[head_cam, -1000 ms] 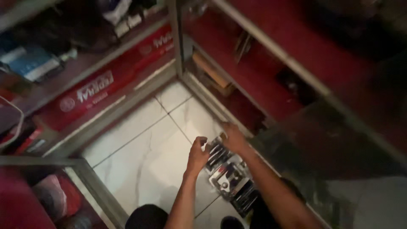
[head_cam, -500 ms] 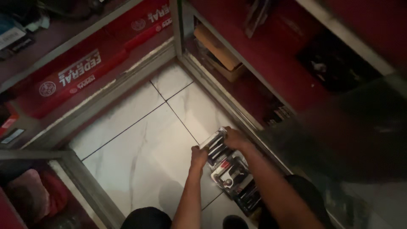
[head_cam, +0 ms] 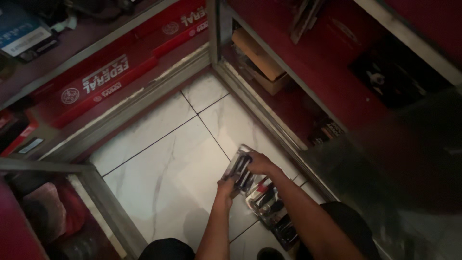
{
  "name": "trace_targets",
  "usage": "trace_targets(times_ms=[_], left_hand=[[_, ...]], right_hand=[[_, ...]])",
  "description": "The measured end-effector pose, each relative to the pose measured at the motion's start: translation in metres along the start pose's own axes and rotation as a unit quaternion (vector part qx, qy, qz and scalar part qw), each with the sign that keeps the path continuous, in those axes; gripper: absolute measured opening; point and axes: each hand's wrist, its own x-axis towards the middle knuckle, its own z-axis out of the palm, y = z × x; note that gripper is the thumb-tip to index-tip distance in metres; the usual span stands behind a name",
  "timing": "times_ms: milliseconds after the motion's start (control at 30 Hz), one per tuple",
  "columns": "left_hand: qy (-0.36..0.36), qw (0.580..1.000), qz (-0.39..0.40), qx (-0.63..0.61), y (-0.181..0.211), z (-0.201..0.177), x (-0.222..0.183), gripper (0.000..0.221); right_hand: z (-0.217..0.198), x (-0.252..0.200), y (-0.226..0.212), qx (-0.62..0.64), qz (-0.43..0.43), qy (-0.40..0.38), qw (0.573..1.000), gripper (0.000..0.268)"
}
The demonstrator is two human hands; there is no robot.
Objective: The person repeatedly picks up packaged cylindrical items from a lower shelf and places them on a glass display counter. They arrange the items in rows and also hang some packages on a wall grid rack.
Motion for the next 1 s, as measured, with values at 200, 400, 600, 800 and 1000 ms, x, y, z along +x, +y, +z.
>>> trace_targets(times_ms=[200,400,600,800,1000], left_hand=[[0.090,0.996,-0.008,0.006,0.012,-0.011,-0.012,0.055],[0.088,0.982,0.129,-0.108,0.037,-0.001,-0.019,0.061],[0.164,0.953,0.238,-0.087,0.086,0.013,-0.053,0.050],[0.152,0.955,0.239,-0.091,0.124,0.026,-0.100,0.055],[0.097,0.941,0.290,-0.146,0.145,0.043,-0.141,0.053]], right_hand=[[-0.008,-0.010,-0.038,0.065,-0.099,0.058,0.991,0.053],[-0.025,-0.009,-0.056,0.055,-0.129,0.207,0.968,0.052],[-0.042,-0.027,-0.088,0.161,-0.111,0.223,0.955,0.039],[-0.079,-0.061,-0.129,0.204,-0.181,0.272,0.923,0.030],[-0.097,-0.097,-0.163,0.060,-0.318,0.439,0.838,0.028]])
